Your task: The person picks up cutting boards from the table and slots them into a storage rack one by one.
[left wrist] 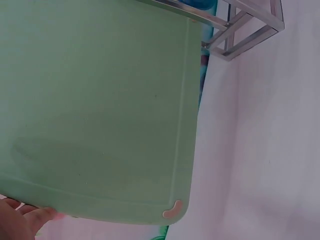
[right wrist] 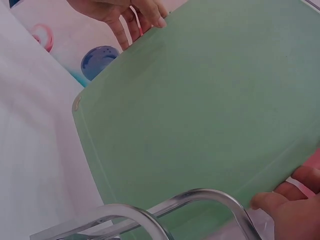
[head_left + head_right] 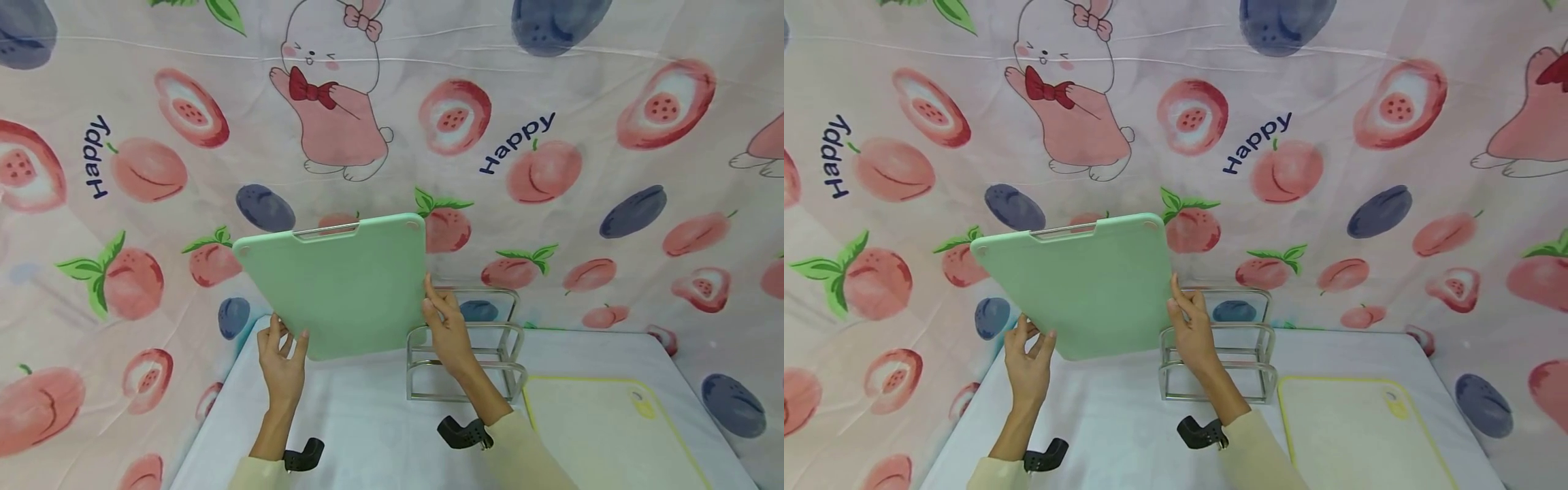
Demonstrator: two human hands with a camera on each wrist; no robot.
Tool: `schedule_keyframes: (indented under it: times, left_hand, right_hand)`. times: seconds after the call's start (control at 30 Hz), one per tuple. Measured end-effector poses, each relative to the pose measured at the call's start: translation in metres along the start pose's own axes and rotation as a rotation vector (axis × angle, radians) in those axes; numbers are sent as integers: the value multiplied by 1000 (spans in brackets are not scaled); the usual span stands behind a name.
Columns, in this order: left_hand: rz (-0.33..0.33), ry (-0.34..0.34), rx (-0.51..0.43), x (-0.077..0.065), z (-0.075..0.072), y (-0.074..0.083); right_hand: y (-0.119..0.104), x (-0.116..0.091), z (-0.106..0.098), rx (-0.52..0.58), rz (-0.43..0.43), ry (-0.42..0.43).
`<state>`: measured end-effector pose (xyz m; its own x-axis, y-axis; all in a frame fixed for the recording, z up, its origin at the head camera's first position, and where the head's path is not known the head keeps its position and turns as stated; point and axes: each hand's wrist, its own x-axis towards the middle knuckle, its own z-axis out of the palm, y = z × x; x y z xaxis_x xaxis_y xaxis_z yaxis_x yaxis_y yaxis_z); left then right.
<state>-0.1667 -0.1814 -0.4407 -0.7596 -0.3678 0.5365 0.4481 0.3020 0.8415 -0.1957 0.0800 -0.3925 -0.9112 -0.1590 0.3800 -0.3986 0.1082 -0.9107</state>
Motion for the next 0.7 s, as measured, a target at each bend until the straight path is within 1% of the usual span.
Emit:
schedule_keyframes:
  times: [0.23,0.37,0.5,0.6,0.7]
  left_hand:
    - [-21,-18,-10,-1,6,-2]
    - [-36,-17,-3,-4,8,-4]
    - [-45,-16,1,-8,11,-6]
    - [-45,-17,1,-10,13,-7]
    - [-42,-29,-10,-11,15,-7]
  right_hand:
    - [2,-2,-3,-7,48,16]
    - [4,-3,-5,-21,78,24]
    - [8,-2,-7,-22,74,25]
    - [13,-2,-10,-16,68,27]
    - [25,-2,-14,-9,88,38]
